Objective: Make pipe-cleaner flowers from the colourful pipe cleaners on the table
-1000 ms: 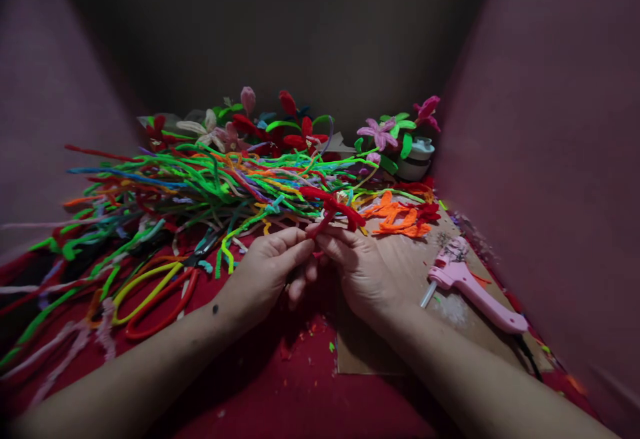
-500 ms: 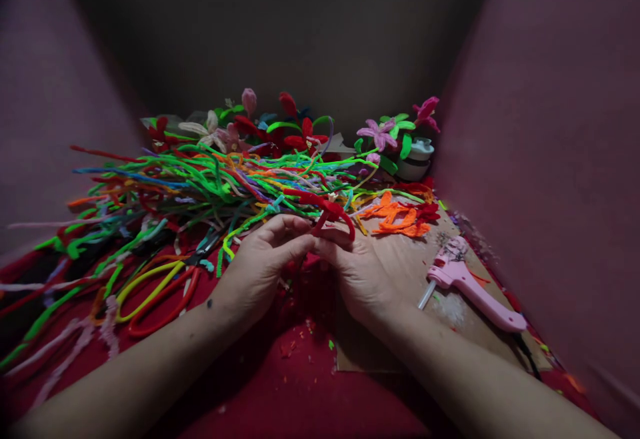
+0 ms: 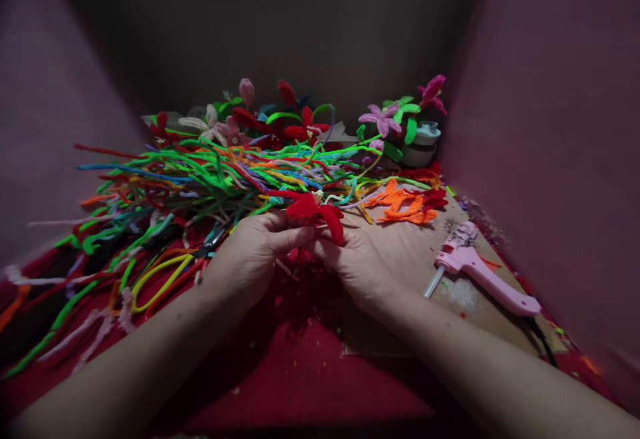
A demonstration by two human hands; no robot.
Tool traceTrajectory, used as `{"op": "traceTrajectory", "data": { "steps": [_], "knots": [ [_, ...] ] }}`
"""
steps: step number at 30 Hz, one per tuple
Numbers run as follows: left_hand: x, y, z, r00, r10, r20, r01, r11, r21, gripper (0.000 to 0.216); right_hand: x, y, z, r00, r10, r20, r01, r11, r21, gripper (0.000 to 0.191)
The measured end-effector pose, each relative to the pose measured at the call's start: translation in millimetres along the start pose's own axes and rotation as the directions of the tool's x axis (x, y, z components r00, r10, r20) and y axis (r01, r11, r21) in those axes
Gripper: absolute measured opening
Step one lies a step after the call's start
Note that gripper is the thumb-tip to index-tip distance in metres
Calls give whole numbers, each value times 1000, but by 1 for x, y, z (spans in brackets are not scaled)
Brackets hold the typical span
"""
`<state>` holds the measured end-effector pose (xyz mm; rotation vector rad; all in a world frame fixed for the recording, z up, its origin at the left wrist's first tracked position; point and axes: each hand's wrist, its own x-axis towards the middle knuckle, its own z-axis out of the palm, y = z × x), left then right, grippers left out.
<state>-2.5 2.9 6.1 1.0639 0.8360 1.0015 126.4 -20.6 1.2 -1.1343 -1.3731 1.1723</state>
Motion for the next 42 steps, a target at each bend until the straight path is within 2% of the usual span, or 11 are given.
{"op": "traceTrajectory", "data": {
  "steps": [3, 5, 9, 17, 24, 29, 32, 34, 36, 39, 42],
  "knots": [
    [0, 0, 0, 999, -36, -23, 38, 993, 114, 19, -1, -5, -1, 997, 79, -2, -79, 996, -38, 39],
    [1, 0, -1, 999, 5, -41, 3, 980, 198, 15, -1, 0, -2, 995, 101, 1, -101, 995, -11, 38],
    [2, -2, -1, 992, 101, -77, -73, 949, 307, 13, 0, 14, -1, 999, 49, -17, -47, 997, 63, 30],
    [0, 2, 2, 994, 13, 112, -25, 993, 112, 22, -1, -5, 1, 989, 135, 61, -137, 990, 34, 31],
    [-6, 13, 2, 985, -83, 150, 81, 997, 20, 25, -1, 16, 1, 991, 0, 137, -30, 974, 223, 12],
    [-1, 9, -3, 985, -125, 119, 134, 989, -69, 20, -4, 8, 0, 996, 55, 65, -65, 984, 166, 13],
    [2, 5, -7, 981, -105, 162, 121, 988, -91, 18, -3, 8, -3, 999, 15, 43, -19, 995, 103, 13],
    [3, 4, -9, 972, -90, 217, 107, 992, -67, 20, -2, 13, -4, 998, -47, 37, 40, 984, 171, 3],
    [3, 3, -10, 967, -68, 244, 86, 994, -63, 19, 0, 19, -4, 995, -85, 45, 70, 965, 253, 6],
    [5, 3, -10, 976, -3, 219, 26, 994, -103, 19, 2, 22, -2, 993, -96, 68, 73, 955, 288, 8],
    [5, 1, -9, 982, 19, 186, -2, 996, -89, 22, 0, 12, 0, 995, -74, 63, 57, 969, 239, 4]
  ]
}}
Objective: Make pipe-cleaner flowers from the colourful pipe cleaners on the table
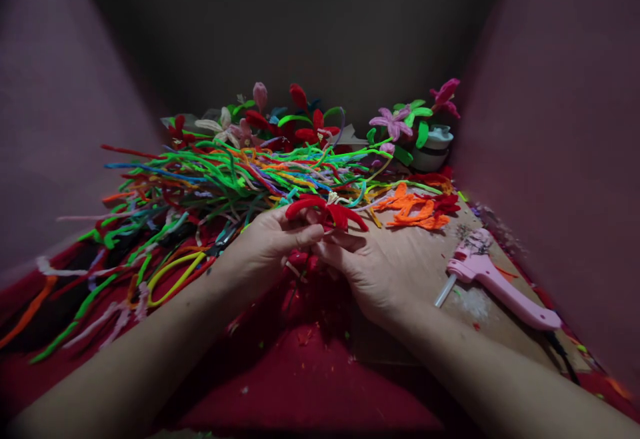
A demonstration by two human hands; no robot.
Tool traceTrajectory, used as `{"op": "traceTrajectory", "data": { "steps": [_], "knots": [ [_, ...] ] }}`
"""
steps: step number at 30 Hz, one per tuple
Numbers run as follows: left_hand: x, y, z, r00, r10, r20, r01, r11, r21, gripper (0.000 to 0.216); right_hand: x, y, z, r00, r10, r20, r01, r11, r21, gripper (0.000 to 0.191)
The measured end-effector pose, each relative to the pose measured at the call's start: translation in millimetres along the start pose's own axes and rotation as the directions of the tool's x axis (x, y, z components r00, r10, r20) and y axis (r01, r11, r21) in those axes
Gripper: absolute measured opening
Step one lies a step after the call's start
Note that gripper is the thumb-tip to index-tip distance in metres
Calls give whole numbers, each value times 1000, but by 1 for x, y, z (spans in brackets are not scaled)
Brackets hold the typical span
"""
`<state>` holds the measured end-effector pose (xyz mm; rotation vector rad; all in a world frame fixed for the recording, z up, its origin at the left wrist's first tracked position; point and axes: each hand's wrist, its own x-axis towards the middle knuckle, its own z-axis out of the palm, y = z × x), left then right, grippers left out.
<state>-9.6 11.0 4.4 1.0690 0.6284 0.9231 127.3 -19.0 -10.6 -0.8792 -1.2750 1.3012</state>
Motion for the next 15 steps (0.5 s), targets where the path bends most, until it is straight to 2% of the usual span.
{"op": "traceTrajectory", "data": {
  "steps": [6, 9, 15],
  "knots": [
    [-1, -1, 1, 1000, -3, 16, 2, 999, 41, 22, -2, -24, 13, 996, 39, -78, -54, 980, -193, 27],
    [-1, -1, 1, 1000, 12, -8, -12, 1000, 28, 22, -2, -30, 14, 998, 49, -46, -58, 968, -244, 36],
    [-1, 0, 6, 997, 36, -70, -32, 998, 58, 22, -3, -26, 9, 992, 111, -66, -124, 963, -239, 31]
  ]
}}
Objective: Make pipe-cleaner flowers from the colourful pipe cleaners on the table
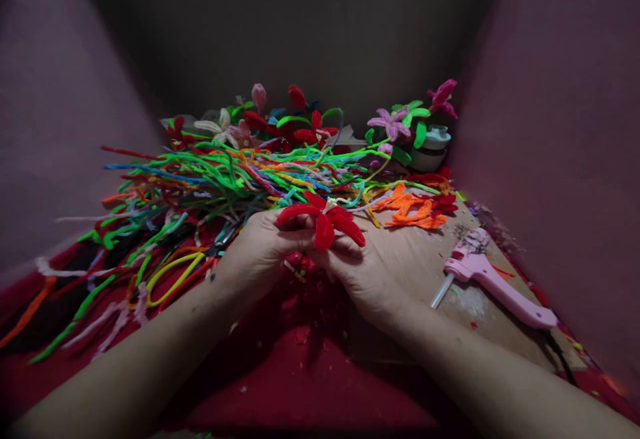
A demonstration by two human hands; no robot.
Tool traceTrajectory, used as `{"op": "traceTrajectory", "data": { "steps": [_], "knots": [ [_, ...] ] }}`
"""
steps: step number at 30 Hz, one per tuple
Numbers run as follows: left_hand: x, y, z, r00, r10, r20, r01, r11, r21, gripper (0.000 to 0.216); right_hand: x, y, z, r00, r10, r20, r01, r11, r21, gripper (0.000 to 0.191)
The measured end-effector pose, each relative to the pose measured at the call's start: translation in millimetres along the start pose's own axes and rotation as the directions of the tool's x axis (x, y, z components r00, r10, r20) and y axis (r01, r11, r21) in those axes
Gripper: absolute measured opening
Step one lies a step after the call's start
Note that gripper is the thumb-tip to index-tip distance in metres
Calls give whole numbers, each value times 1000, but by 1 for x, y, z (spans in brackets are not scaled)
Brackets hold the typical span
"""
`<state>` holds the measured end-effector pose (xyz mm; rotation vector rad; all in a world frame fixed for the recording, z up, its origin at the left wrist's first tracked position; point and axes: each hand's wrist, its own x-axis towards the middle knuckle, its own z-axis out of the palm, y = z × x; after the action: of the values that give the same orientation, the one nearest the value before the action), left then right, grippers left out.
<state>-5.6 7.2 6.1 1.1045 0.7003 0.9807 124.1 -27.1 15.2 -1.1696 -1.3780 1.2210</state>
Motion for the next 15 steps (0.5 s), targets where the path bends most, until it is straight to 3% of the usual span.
{"op": "traceTrajectory", "data": {
  "steps": [5, 10, 15],
  "knots": [
    [1, -1, 5, 991, 39, -124, -40, 999, -3, 22, 1, 19, -1, 1000, -11, -25, 12, 999, 39, 25],
    [1, 1, 5, 995, 34, -90, -31, 999, 36, 20, 2, 25, 0, 995, -84, 46, 78, 990, 115, 8],
    [1, 1, 1, 997, -8, -76, 8, 1000, -7, 20, 4, 26, 1, 991, -115, 70, 105, 986, 133, 25]
  ]
}}
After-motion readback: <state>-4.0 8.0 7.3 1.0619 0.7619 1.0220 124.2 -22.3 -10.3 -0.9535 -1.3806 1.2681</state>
